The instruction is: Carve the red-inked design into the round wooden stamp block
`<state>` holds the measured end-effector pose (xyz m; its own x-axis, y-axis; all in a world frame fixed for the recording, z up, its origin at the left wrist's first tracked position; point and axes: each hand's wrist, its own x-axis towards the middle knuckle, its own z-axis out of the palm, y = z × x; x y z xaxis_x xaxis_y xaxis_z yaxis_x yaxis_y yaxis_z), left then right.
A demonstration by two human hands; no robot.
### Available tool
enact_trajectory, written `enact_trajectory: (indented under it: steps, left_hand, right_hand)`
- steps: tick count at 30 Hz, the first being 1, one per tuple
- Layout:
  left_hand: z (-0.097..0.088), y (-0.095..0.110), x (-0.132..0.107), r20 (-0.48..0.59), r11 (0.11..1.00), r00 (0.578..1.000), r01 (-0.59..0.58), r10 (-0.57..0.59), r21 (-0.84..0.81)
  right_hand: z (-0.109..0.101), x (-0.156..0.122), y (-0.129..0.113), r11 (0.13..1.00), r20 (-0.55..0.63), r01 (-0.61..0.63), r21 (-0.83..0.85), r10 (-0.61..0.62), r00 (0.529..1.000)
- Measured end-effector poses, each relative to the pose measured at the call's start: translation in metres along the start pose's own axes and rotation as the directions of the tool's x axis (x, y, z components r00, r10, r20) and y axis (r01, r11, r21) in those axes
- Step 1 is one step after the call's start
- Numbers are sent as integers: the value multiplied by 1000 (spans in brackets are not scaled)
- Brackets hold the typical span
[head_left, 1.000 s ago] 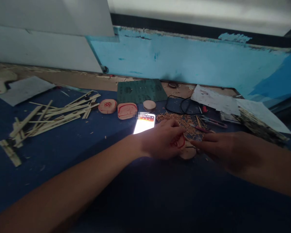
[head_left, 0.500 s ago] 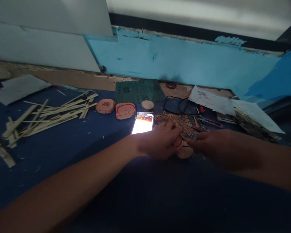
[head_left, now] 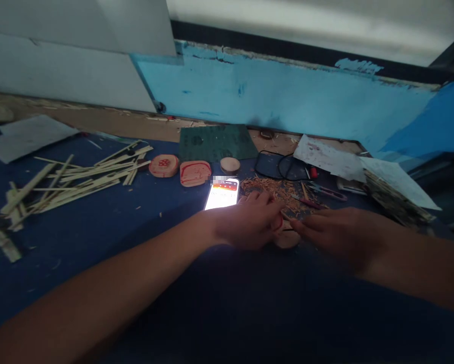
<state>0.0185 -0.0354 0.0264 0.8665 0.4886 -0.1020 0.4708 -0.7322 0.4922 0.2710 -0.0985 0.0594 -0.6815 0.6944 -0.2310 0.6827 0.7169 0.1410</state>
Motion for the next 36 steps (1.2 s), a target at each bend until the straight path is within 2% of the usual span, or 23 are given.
enact_trajectory:
  steps: [2, 4, 7, 9, 10, 12, 14, 16, 19, 21, 23, 25, 27, 29, 31, 33, 36]
  left_hand:
    - [0, 0, 0, -10, 1000, 1000, -13, 13, 2]
    - [0, 0, 1, -6, 1000, 1000, -8, 8, 0]
    - [-1, 0, 0, 9, 1000, 1000, 9, -9, 7]
    - [0, 0, -1, 4, 1000, 1000, 4, -4, 7]
    - [0, -1, -1, -2, 1000, 1000, -4, 4, 6]
    - [2, -2, -1, -20, 1000, 1000, -19, 19, 3]
    - [3, -2, -1, -30, 1000, 999, -28, 29, 7]
    - [3, -2, -1, -25, 1000, 999, -26, 26, 13]
    - [0, 0, -2, -2, 1000, 1000, -6, 6, 7]
    - [-1, 1, -2, 6, 1000, 1000, -3, 3, 3]
    - [-2, 1, -2, -4, 1000, 1000, -11, 12, 3]
    - [-1, 1, -2, -18, 1000, 1000, -16, 16, 0]
    - [0, 0, -1, -21, 1000, 1000, -13, 13, -10]
    - [1, -1, 0, -13, 1000, 1000, -11, 11, -29]
    - [1, -2, 0, -11, 999, 1000, -8, 8, -46]
    - [2, -3, 0, -7, 999, 1000, -6, 6, -48]
    - [2, -5, 0, -12, 999, 1000, -2, 2, -50]
  right_hand:
    - [4, -4, -3, 994, -55, 70, -88, -75, 996]
    - [1, 0, -4, 994, -10, 78, -78, -78, 997]
    - [-13, 12, -5, 997, 149, -12, 78, 0, 989]
    - [-18, 15, -5, 970, 227, -127, 206, 79, 971]
    - [-17, 14, -5, 969, 211, -131, 210, 86, 974]
    - [-9, 6, -4, 998, 61, 1, 66, -5, 998]
    - [3, -3, -3, 982, -79, 142, -123, -152, 985]
    - [11, -6, -2, 972, -119, 172, -161, -192, 974]
    - [10, 1, -2, 998, -57, 67, -14, -68, 996]
    - [2, 9, -3, 993, 54, -38, 112, 33, 998]
    - [-6, 14, -6, 978, 148, -108, 177, 83, 986]
    - [-9, 14, -11, 992, 123, -60, 108, 47, 991]
    - [-6, 10, -17, 996, 3, 59, -68, -59, 998]
    - [-3, 5, -22, 954, -113, 160, -254, -194, 975]
    - [-2, 4, -21, 911, -161, 208, -356, -279, 947]
    - [-6, 7, -15, 902, -150, 244, -355, -313, 938]
    - [-16, 15, -3, 921, -44, 295, -253, -315, 948]
